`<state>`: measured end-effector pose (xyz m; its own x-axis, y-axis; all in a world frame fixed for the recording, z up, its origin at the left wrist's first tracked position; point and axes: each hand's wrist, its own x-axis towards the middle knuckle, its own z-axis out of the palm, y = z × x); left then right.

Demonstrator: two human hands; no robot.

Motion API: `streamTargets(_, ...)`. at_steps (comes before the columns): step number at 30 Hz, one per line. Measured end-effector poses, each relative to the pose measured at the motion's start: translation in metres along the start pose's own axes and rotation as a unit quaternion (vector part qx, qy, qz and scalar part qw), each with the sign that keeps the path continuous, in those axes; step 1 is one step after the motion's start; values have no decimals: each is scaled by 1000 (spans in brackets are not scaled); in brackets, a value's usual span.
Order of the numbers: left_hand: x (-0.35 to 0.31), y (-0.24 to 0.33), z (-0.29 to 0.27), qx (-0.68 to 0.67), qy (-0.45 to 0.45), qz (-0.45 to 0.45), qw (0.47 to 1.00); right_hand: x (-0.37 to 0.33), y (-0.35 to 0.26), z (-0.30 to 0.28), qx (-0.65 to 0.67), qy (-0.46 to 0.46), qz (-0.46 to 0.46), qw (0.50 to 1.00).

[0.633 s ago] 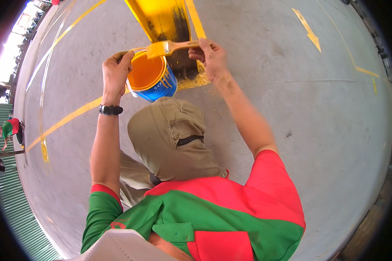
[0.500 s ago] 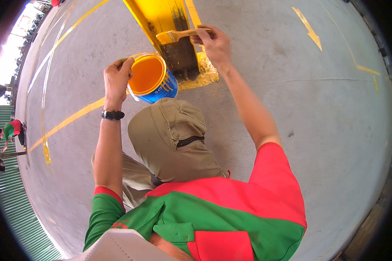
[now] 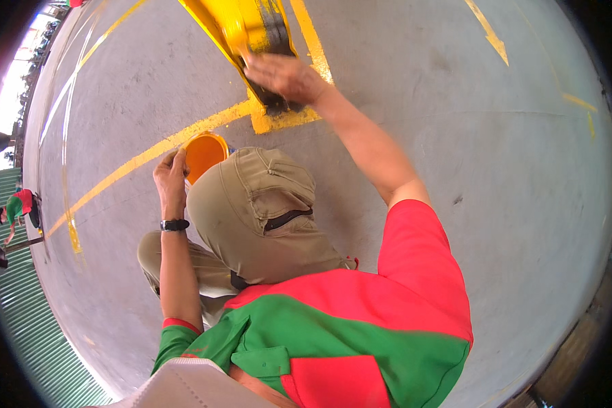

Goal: The person kneels on the warehouse floor and paints a vertical metal pole yellow using a brush and a small paint can. They repeatedly dip the brush into the can and apply paint to the pole's surface and base.

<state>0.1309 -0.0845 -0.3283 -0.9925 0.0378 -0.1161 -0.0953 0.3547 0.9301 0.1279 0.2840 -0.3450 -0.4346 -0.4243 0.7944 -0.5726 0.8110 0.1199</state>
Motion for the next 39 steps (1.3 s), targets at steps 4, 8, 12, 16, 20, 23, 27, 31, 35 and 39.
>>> streamTargets(4, -10, -21, -12, 19, 32, -25, 999, -61, -21, 30, 99, -229, 120, 961)
streamTargets(8, -16, -36, -26, -6, 58, -34, 998, -27, 23, 28, 247, -128, 223, 934)
streamTargets(12, -18, -45, -35, -53, 67, -67, 994, 41, 53, -10, 138, 118, 83, 980)
streamTargets(16, -23, -49, -39, -51, 58, -59, 995, 61, 49, -35, 96, 275, 45, 955)
streamTargets(20, -29, -49, -41, -26, 59, -60, 996, 8, 17, -3, 104, 175, 106, 973)
streamTargets(23, -30, -47, -40, -17, 58, -55, 997, -55, -6, 28, 172, 108, 195, 960)
streamTargets(27, -33, -45, -36, -12, 62, -64, 996, -93, -18, 41, 166, 7, 297, 940)
streamTargets(31, -36, -43, -35, 0, 66, -54, 996, -57, -24, 35, 209, 75, 571, 790)
streamTargets(35, -37, -42, -35, -5, 66, -45, 997, -1, -21, 18, 302, 193, 637, 683)
streamTargets(39, -36, -43, -37, -15, 70, -52, 996, 40, -5, -1, 387, 359, 559, 639)
